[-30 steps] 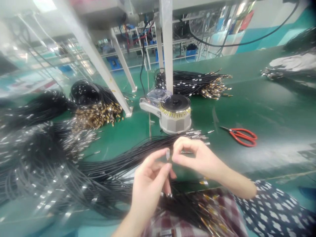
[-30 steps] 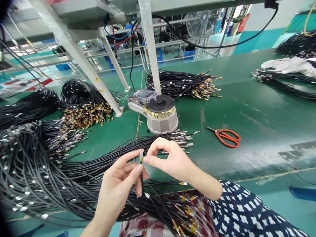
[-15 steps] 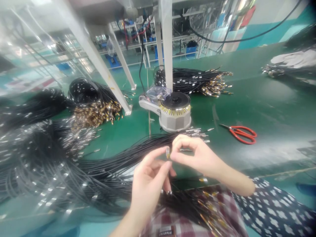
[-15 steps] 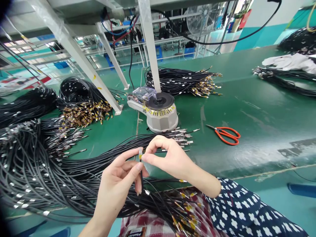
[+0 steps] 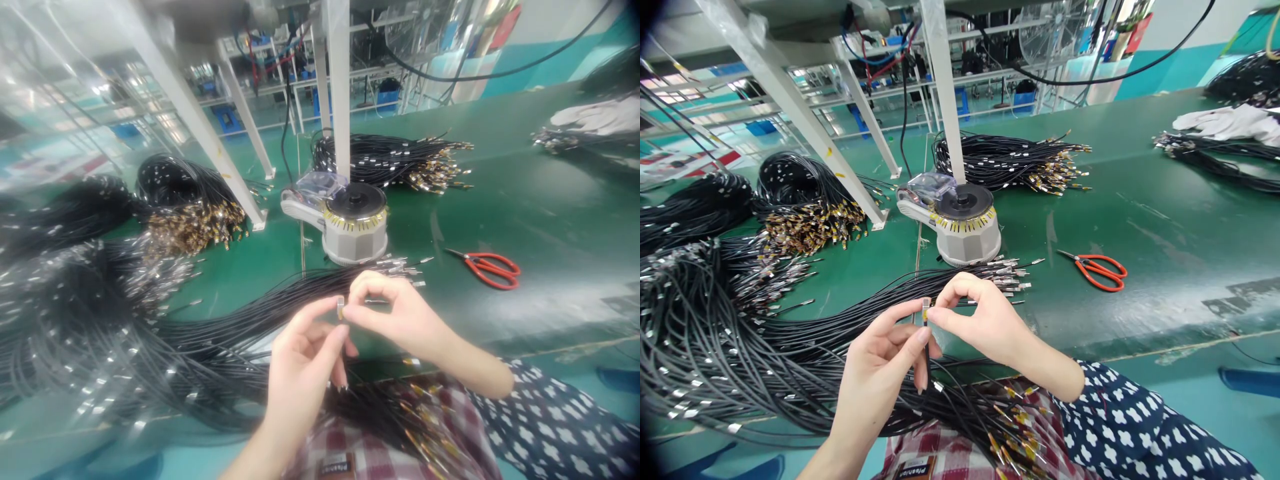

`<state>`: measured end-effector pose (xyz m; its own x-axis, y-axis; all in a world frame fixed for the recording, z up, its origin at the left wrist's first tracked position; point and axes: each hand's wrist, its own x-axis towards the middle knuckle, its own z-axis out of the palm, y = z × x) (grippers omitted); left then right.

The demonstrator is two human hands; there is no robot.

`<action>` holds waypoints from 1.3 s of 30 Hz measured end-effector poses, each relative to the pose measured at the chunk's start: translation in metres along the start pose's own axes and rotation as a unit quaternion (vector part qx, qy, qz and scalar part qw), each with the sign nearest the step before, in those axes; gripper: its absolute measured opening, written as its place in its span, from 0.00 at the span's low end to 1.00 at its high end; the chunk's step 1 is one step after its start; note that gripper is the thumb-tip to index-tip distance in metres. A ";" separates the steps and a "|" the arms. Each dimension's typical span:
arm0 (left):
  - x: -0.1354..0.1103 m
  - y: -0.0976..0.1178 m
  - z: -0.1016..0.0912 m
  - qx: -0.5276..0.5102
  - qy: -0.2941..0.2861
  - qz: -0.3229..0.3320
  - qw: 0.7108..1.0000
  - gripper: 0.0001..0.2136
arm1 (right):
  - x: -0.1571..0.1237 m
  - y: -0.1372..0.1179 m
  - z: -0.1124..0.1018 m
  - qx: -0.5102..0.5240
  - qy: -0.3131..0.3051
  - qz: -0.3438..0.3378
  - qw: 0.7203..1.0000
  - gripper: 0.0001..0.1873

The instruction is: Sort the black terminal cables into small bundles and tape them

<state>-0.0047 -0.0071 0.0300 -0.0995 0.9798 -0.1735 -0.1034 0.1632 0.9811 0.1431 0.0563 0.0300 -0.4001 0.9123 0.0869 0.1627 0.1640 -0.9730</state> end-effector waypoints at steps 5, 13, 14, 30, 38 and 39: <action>0.005 -0.003 -0.001 -0.002 -0.010 0.009 1.000 0.12 | -0.005 0.000 0.005 -0.026 0.031 -0.006 0.999 0.08; 0.016 -0.007 -0.004 -0.040 -0.020 0.019 0.999 0.09 | -0.004 0.003 0.002 -0.023 0.011 -0.017 1.000 0.07; 0.016 -0.008 -0.005 -0.043 -0.028 0.016 0.999 0.09 | -0.003 0.003 0.001 -0.024 0.005 -0.019 1.000 0.06; 0.018 -0.006 -0.010 -0.064 -0.033 -0.041 0.997 0.11 | -0.004 -0.004 0.001 -0.024 0.025 -0.002 0.999 0.07; 0.020 -0.011 -0.010 -0.063 -0.030 -0.033 0.997 0.11 | -0.006 -0.007 0.004 -0.077 0.043 -0.027 0.996 0.07; 0.019 -0.011 -0.011 -0.059 -0.035 -0.032 0.997 0.11 | -0.006 -0.007 0.004 -0.078 0.044 -0.028 0.996 0.06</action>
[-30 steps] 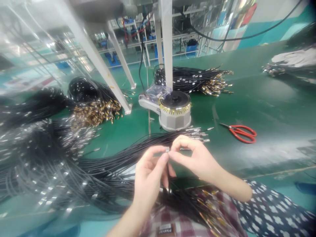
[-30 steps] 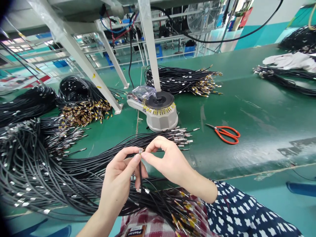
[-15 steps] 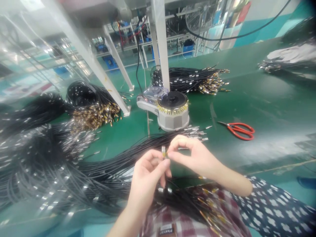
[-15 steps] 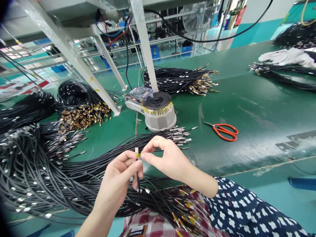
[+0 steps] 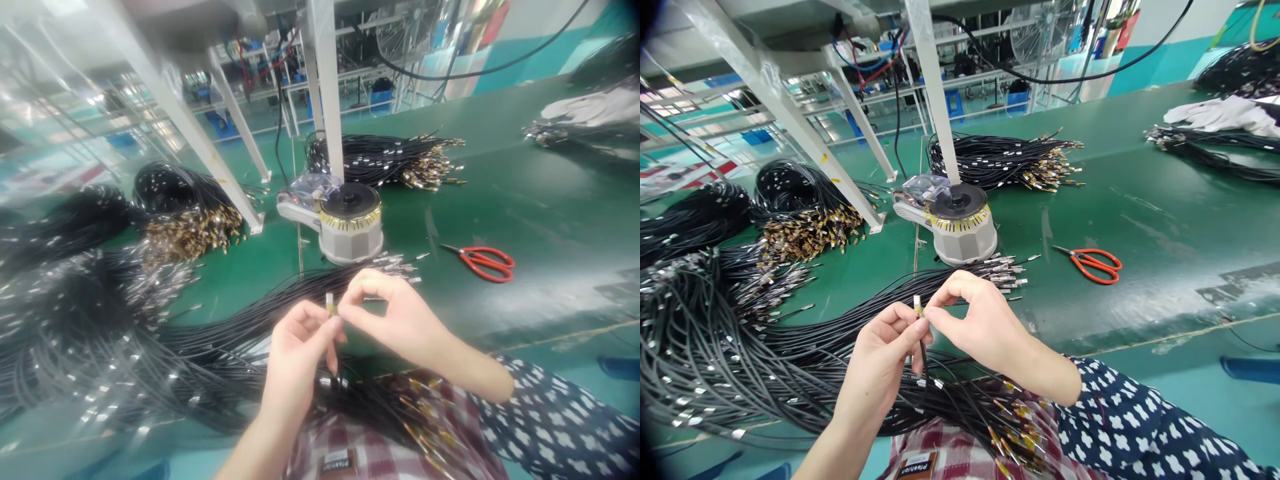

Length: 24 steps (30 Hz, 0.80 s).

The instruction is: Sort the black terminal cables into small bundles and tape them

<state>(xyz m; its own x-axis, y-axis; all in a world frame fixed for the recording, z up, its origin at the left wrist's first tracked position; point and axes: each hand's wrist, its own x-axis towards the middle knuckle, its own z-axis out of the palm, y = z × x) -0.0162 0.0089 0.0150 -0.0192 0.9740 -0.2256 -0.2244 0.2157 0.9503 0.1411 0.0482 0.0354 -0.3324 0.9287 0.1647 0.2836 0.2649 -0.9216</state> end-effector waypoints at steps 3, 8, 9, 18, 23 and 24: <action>-0.004 0.002 0.000 0.002 -0.021 0.000 1.000 0.09 | 0.001 0.002 0.000 0.008 -0.003 0.005 1.000 0.05; -0.007 0.002 0.000 0.009 -0.011 0.031 0.999 0.13 | -0.002 0.000 0.001 -0.006 0.004 -0.020 1.000 0.06; -0.006 0.002 0.000 0.016 -0.003 0.039 0.999 0.14 | -0.003 -0.002 0.001 -0.015 0.007 -0.031 0.999 0.07; -0.008 0.001 0.000 0.034 0.001 0.048 0.998 0.14 | 0.002 0.002 -0.005 0.037 -0.040 0.006 0.998 0.06; -0.009 0.003 0.002 0.034 0.000 0.038 0.999 0.14 | 0.005 0.003 -0.007 0.053 -0.064 0.004 0.997 0.06; -0.009 0.003 0.002 0.035 0.000 0.036 0.999 0.14 | 0.005 0.002 -0.007 0.054 -0.065 0.003 0.996 0.06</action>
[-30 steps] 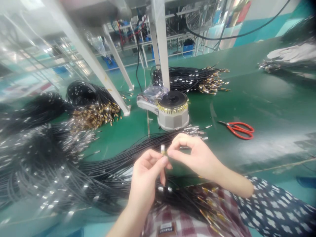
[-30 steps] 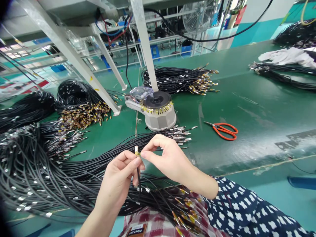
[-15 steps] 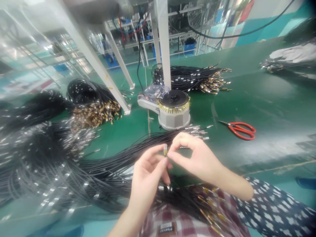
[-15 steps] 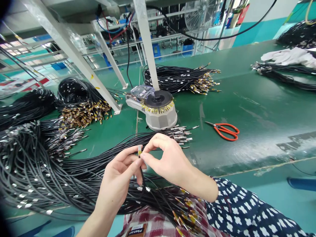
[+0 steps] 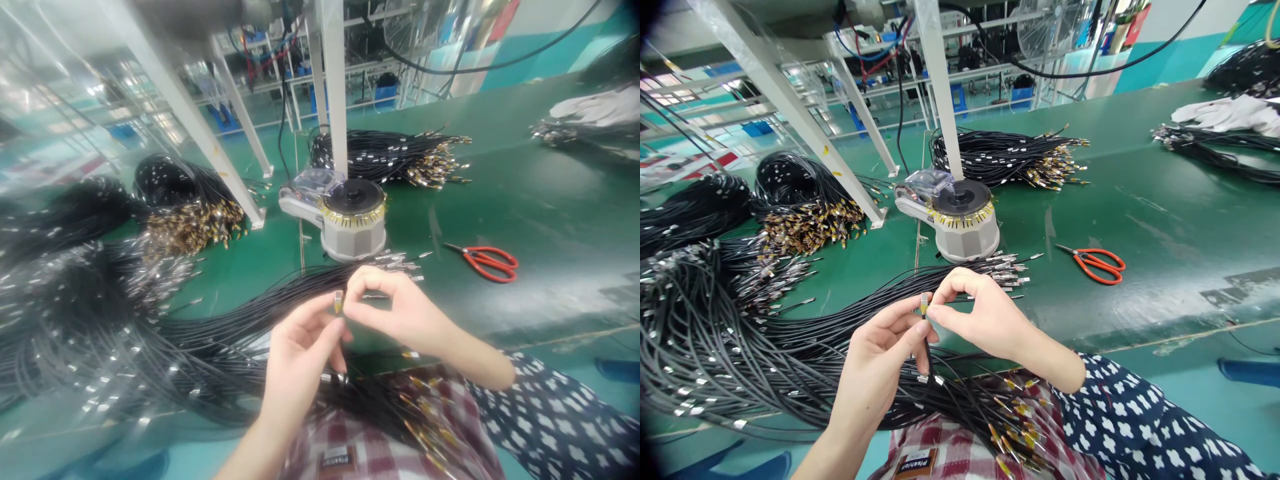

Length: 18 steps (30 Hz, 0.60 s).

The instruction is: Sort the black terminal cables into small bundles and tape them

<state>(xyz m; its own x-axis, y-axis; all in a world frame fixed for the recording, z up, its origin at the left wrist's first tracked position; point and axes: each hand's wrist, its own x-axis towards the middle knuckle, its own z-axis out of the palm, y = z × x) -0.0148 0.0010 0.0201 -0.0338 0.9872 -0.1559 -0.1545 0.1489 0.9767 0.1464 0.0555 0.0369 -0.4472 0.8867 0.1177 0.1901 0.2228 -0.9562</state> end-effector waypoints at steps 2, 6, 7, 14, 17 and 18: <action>0.000 0.001 0.000 0.000 -0.001 -0.002 1.000 0.14 | 0.000 -0.001 -0.001 0.001 -0.003 -0.003 1.000 0.06; 0.000 0.002 0.001 -0.001 -0.004 -0.001 1.000 0.14 | 0.001 0.000 -0.001 0.002 -0.005 0.001 1.000 0.06; 0.000 0.002 0.001 -0.001 -0.004 -0.001 1.000 0.14 | 0.001 0.001 -0.001 0.004 -0.004 0.003 1.000 0.06; -0.001 0.002 0.002 -0.005 -0.008 0.003 1.000 0.13 | 0.002 0.003 0.001 0.006 0.016 0.017 1.000 0.06; -0.001 0.001 0.003 -0.005 -0.005 0.003 1.000 0.13 | 0.001 0.002 0.004 -0.004 0.028 0.027 0.999 0.06; -0.001 0.001 0.003 -0.006 0.000 0.005 1.000 0.13 | 0.001 0.002 0.004 -0.008 0.033 0.029 0.999 0.06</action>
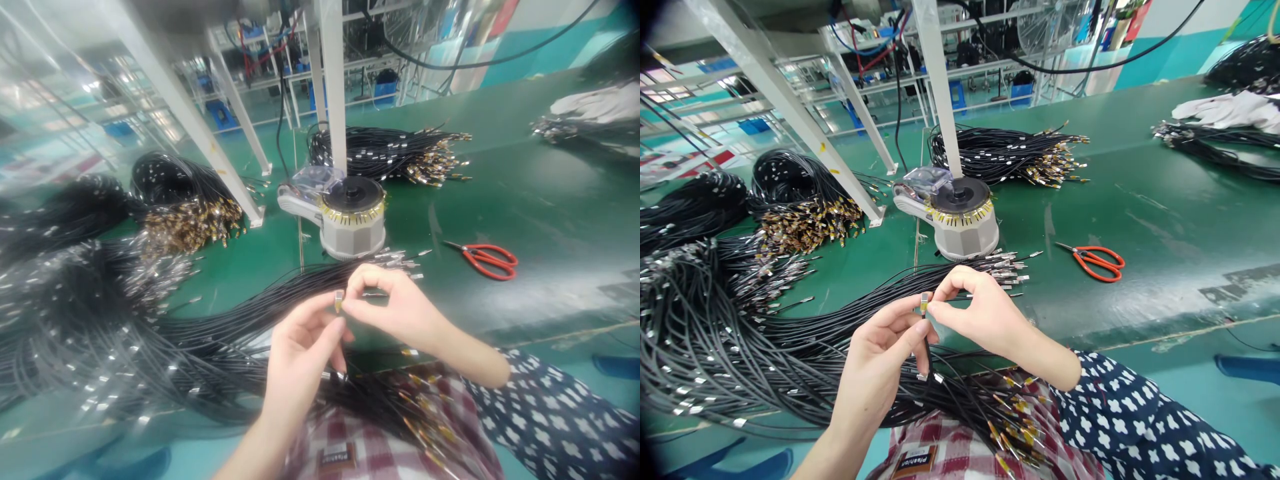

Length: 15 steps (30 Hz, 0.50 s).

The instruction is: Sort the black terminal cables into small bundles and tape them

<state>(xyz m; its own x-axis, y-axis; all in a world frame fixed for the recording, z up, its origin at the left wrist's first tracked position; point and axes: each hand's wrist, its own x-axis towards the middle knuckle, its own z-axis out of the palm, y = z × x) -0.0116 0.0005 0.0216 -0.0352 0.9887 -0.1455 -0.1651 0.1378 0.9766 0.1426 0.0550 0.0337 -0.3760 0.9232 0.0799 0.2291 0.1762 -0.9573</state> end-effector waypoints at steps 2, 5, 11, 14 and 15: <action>0.001 -0.001 0.001 0.000 0.011 0.010 1.000 0.11 | 0.000 0.000 0.001 -0.007 0.008 0.000 1.000 0.06; 0.005 -0.003 0.002 -0.008 0.021 0.029 0.999 0.08 | 0.000 -0.001 0.002 -0.016 0.015 -0.006 1.000 0.05; 0.011 -0.004 0.000 -0.050 0.005 0.017 0.999 0.08 | 0.002 -0.001 -0.002 -0.006 -0.017 0.000 1.000 0.07; 0.010 -0.001 -0.001 -0.059 -0.006 0.006 0.998 0.10 | 0.002 0.000 -0.005 -0.001 -0.027 -0.002 1.000 0.06; 0.009 0.000 -0.001 -0.055 -0.008 0.001 0.998 0.10 | 0.002 0.000 -0.005 0.000 -0.028 -0.004 1.000 0.06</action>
<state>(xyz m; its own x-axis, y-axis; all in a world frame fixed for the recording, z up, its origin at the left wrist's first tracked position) -0.0130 0.0091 0.0201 -0.0208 0.9898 -0.1408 -0.2728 0.1299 0.9533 0.1468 0.0588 0.0351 -0.4268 0.9015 0.0712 0.2264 0.1827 -0.9568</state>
